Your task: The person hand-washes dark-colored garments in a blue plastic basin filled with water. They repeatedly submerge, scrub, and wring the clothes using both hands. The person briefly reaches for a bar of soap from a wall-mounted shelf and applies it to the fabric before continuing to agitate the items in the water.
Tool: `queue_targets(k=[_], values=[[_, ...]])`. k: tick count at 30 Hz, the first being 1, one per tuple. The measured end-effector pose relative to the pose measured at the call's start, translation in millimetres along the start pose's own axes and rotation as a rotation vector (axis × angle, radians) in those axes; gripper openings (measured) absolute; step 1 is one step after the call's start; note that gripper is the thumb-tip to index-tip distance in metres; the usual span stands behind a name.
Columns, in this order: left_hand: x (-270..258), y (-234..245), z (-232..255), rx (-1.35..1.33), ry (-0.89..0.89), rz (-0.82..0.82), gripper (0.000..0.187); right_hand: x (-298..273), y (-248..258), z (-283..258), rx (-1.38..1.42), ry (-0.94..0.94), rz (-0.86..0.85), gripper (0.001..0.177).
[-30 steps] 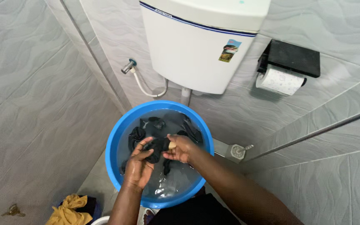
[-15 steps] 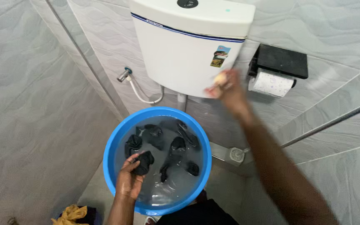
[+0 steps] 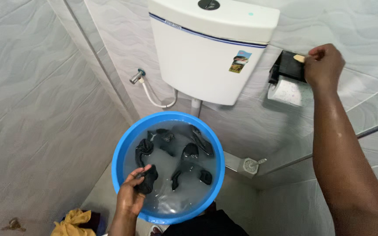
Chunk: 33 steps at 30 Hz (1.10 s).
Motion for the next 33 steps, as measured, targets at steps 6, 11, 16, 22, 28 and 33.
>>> queue_targets(k=[6, 11, 16, 22, 28, 33], values=[[7, -6, 2, -0.055, -0.043, -0.048, 0.030, -23, 17, -4, -0.344, 0.375, 0.344, 0.012], [19, -10, 9, -0.263, -0.311, -0.052, 0.035, -97, -57, -22, 1.437, 0.137, -0.367, 0.014], [27, -50, 4, -0.278, -0.303, -0.038, 0.039, -334, -186, -162, 1.441, -0.195, -1.184, 0.049], [14, -80, -4, -0.396, -0.269, -0.169, 0.027, -399, -198, -224, 1.172, -0.275, -1.064, 0.029], [8, -54, 12, -0.319, -0.431, -0.110, 0.027, -349, -177, -218, 1.339, -0.403, -1.061, 0.027], [-7, -75, -3, -0.251, 0.077, -0.156, 0.045, -325, -145, -250, 1.117, 0.044, -1.031, 0.051]])
Point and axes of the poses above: each hand's wrist, its own x-axis towards the middle knuckle, its own y-axis out of the back of the hand, z = x × y, the point moved 7 cm from there along x, towards the middle knuckle, and after that the axes turned 3 degrees about -x, right-handed, at the moved point
